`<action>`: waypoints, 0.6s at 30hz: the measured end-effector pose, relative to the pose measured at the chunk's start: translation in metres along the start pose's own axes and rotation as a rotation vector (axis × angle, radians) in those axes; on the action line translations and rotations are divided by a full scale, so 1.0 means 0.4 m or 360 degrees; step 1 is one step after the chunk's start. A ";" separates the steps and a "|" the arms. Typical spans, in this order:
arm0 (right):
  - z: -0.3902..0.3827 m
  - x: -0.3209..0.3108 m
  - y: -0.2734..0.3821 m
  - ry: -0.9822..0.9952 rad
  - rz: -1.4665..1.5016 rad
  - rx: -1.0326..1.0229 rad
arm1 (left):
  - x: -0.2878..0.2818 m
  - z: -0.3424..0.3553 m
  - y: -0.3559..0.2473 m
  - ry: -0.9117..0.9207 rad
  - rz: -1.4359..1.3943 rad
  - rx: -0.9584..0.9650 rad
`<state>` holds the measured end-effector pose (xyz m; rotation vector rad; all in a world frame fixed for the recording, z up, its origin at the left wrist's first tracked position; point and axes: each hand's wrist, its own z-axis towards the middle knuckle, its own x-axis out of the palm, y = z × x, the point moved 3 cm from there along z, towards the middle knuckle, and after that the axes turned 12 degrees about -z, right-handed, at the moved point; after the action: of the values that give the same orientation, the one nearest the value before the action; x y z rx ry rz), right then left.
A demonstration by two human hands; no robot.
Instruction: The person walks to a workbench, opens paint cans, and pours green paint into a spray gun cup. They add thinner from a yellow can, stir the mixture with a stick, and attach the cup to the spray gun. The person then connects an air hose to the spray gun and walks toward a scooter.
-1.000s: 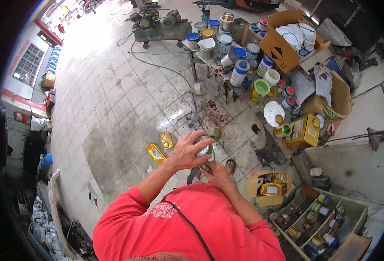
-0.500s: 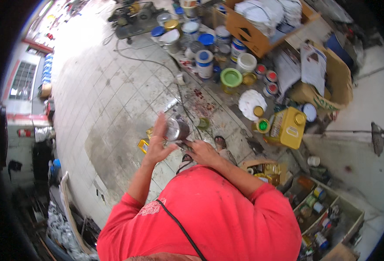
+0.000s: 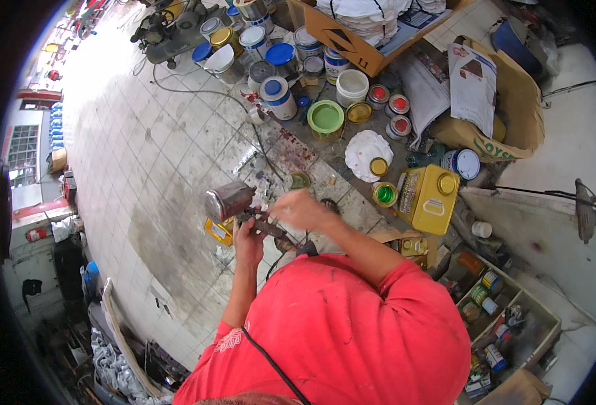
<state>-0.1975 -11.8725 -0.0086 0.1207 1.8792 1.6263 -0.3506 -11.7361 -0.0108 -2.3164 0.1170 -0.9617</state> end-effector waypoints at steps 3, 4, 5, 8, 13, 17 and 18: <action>0.012 -0.198 -0.270 -0.1196 0.0291 0.0748 | -0.049 -0.008 -0.010 -0.0024 0.0273 0.0106; 0.029 -0.269 -0.356 -0.1448 0.0109 0.0998 | -0.082 -0.005 -0.008 -0.0069 0.0515 0.0152; 0.055 -0.343 -0.355 -0.1569 0.0068 0.1119 | -0.105 -0.005 -0.010 -0.0117 0.0534 0.0137; 0.084 -0.427 -0.568 -0.1998 -0.0212 0.1234 | -0.148 -0.031 -0.030 -0.0156 0.0541 0.0005; 0.200 -0.422 -0.640 -0.1547 -0.0375 0.1426 | -0.164 -0.093 -0.027 -0.0447 0.0299 0.0087; 0.179 -0.443 -0.628 -0.1462 -0.0480 0.1522 | -0.196 -0.116 -0.048 -0.0537 0.0286 0.0105; 0.149 -0.449 -0.687 -0.1501 -0.0420 0.1429 | -0.202 -0.116 -0.059 -0.0530 0.0282 0.0098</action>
<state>0.0662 -11.9677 -0.1893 0.8111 1.5765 0.2987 -0.4439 -11.7164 -0.0215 -2.3285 0.1491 -0.4780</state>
